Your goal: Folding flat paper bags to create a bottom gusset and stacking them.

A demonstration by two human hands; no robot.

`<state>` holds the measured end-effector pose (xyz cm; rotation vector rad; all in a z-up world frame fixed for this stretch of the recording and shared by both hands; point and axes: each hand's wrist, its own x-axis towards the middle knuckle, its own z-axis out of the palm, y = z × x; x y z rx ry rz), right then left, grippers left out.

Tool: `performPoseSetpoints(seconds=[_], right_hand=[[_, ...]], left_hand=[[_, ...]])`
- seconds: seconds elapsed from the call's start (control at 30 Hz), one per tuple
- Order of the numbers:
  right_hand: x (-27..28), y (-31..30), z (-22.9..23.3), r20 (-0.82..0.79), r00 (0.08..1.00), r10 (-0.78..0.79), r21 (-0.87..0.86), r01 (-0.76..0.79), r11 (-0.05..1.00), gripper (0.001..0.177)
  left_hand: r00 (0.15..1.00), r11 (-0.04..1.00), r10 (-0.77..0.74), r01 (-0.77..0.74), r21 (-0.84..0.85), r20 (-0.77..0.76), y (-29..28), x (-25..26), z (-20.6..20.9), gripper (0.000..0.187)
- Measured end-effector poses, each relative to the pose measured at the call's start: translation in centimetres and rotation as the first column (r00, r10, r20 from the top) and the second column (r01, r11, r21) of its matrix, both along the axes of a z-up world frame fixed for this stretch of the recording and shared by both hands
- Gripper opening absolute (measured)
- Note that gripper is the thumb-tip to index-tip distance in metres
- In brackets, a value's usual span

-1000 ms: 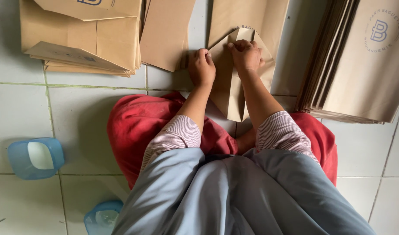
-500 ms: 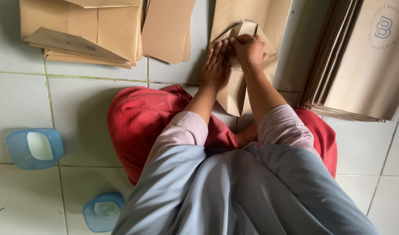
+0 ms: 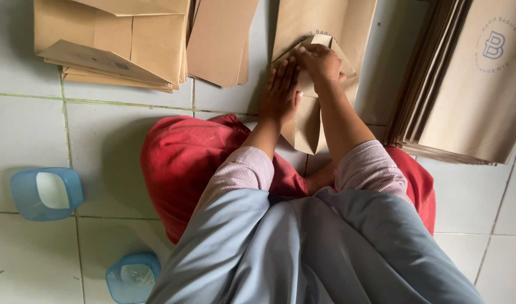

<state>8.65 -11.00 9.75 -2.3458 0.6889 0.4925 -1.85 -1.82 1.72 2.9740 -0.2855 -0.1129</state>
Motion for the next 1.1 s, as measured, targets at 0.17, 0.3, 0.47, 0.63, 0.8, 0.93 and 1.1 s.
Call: performPoseSetpoints(seconds=[0.17, 0.3, 0.47, 0.63, 0.8, 0.93, 1.1], right_hand=[[1.0, -0.1, -1.2, -0.018, 0.986, 0.166, -0.202, -0.166, 0.965, 0.027], [1.2, 0.2, -1.7, 0.060, 0.992, 0.110, -0.167, -0.099, 0.981, 0.022], [1.7, 0.2, -0.9, 0.114, 0.993, -0.009, -0.100, 0.021, 0.995, 0.030], [1.6, 0.3, -0.7, 0.108, 0.994, -0.025, -0.103, 0.037, 0.994, 0.030], [1.3, 0.2, -1.7, 0.205, 0.979, 0.003, -0.099, 0.018, 0.995, 0.029], [1.3, -0.6, -4.3, 0.326, 0.905, 0.272, -0.267, -0.188, 0.945, 0.029], [2.8, -1.2, -4.8, 0.291, 0.805, 0.518, -0.390, -0.394, 0.832, 0.051]], left_hand=[[1.000, 0.999, 0.020, -0.021, -0.031, -0.016, 0.1, 0.0, 0.0, 0.074], [0.999, 0.999, 0.032, -0.031, 0.009, -0.021, 0.1, 0.1, 0.4, 0.073], [0.999, 0.999, 0.025, -0.026, -0.034, -0.045, 0.1, 0.1, 0.2, 0.074], [0.996, 0.999, 0.034, -0.035, -0.015, -0.083, -0.2, 0.1, 0.3, 0.074], [0.998, 0.999, 0.039, -0.040, -0.029, -0.039, -0.2, 0.4, -0.2, 0.074], [0.977, 0.977, 0.170, -0.150, -0.151, 0.129, -0.3, 1.7, -5.2, 0.064], [0.979, 0.962, 0.204, -0.197, -0.190, 0.014, 0.6, 2.4, -0.9, 0.063]])
